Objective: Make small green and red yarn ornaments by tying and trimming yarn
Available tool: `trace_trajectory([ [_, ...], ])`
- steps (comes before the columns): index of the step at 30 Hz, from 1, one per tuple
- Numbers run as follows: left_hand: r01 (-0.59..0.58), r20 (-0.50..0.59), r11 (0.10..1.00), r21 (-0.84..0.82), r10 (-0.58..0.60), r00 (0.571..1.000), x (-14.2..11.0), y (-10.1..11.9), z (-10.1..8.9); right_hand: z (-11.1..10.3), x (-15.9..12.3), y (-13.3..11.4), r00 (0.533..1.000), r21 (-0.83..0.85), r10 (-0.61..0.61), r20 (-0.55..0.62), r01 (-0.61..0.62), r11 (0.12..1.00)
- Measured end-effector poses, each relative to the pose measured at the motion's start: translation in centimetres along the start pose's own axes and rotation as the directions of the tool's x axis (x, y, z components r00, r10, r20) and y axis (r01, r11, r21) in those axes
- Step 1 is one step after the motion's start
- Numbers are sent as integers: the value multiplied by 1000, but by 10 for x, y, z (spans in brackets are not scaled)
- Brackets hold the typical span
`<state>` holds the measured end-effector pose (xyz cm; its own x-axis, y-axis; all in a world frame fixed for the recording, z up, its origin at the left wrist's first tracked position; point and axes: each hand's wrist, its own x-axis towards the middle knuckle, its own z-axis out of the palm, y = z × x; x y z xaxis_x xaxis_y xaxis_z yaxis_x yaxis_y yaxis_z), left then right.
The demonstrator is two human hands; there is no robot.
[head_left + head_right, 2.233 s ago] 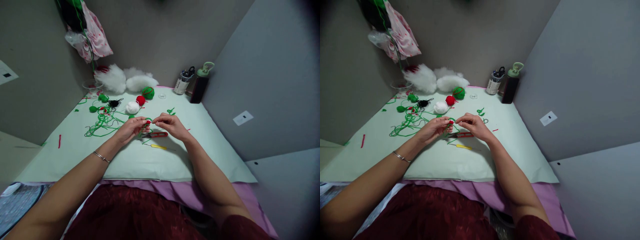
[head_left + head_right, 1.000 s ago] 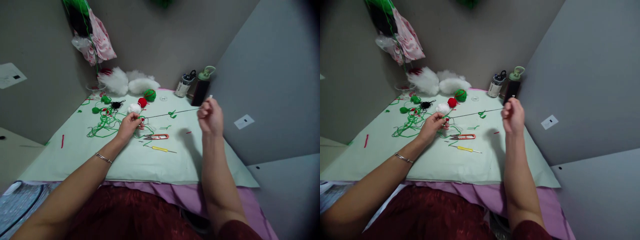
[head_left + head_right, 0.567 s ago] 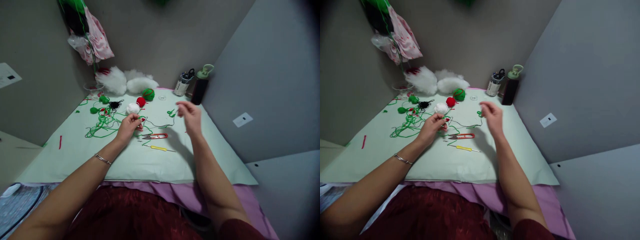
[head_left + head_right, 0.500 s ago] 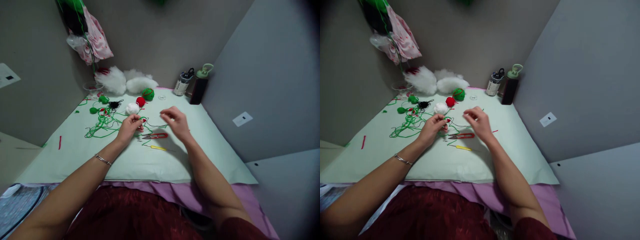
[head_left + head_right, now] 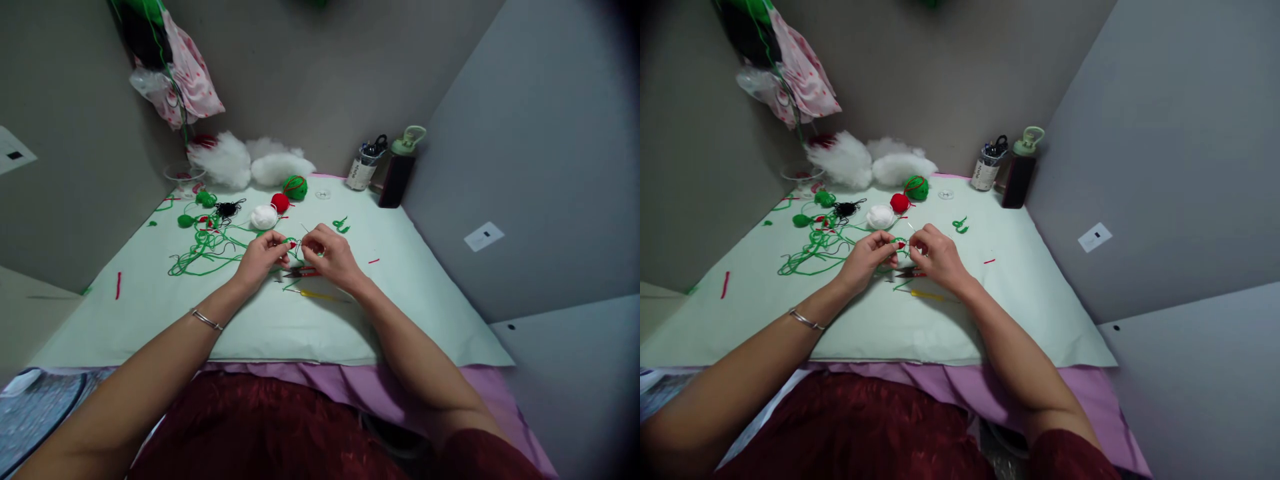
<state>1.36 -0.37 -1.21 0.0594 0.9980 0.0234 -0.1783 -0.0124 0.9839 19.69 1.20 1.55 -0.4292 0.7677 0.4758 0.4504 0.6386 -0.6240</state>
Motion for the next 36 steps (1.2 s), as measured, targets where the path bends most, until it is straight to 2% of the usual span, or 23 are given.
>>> trace_trajectory([
  [2,-7,-16,1000,2,7,1000,2,-2,-2,-12,1,-4,997,222,47,54,-58,973],
  [6,-17,-31,1000,-1,17,999,5,-5,-5,-41,-1,0,960,556,62,272,-210,805],
  [10,-8,-33,1000,-6,8,999,6,-6,-6,-59,-6,14,937,722,-65,344,-220,656],
  [13,-10,-22,1000,-18,9,1000,5,-4,-6,-63,-9,19,915,753,-138,380,-220,621],
  [15,-14,-20,999,-30,14,1000,5,-3,-5,-64,-9,17,895,724,-135,426,-247,644],
  [19,8,-16,998,-63,-9,1000,5,1,-4,-58,-5,7,898,598,13,440,-303,742],
  [21,22,0,996,-83,-22,1000,4,2,-3,-51,-3,5,919,530,81,385,-291,797],
  [25,27,19,995,-93,-26,999,2,2,-2,-30,-1,7,963,388,174,204,-243,889],
  [28,19,18,996,-87,-17,1000,3,-2,-3,-17,-2,5,992,153,118,37,-122,981],
  [30,6,18,996,-84,-5,1000,3,-3,-4,-11,-4,1,999,-21,34,-38,-35,999],
  [33,5,19,997,-75,-3,1000,4,-3,-3,-6,-6,-4,998,-162,-18,-55,9,987],
  [36,16,8,997,-70,-15,1000,2,0,-1,-4,-7,-6,999,-211,-19,-40,10,977],
])
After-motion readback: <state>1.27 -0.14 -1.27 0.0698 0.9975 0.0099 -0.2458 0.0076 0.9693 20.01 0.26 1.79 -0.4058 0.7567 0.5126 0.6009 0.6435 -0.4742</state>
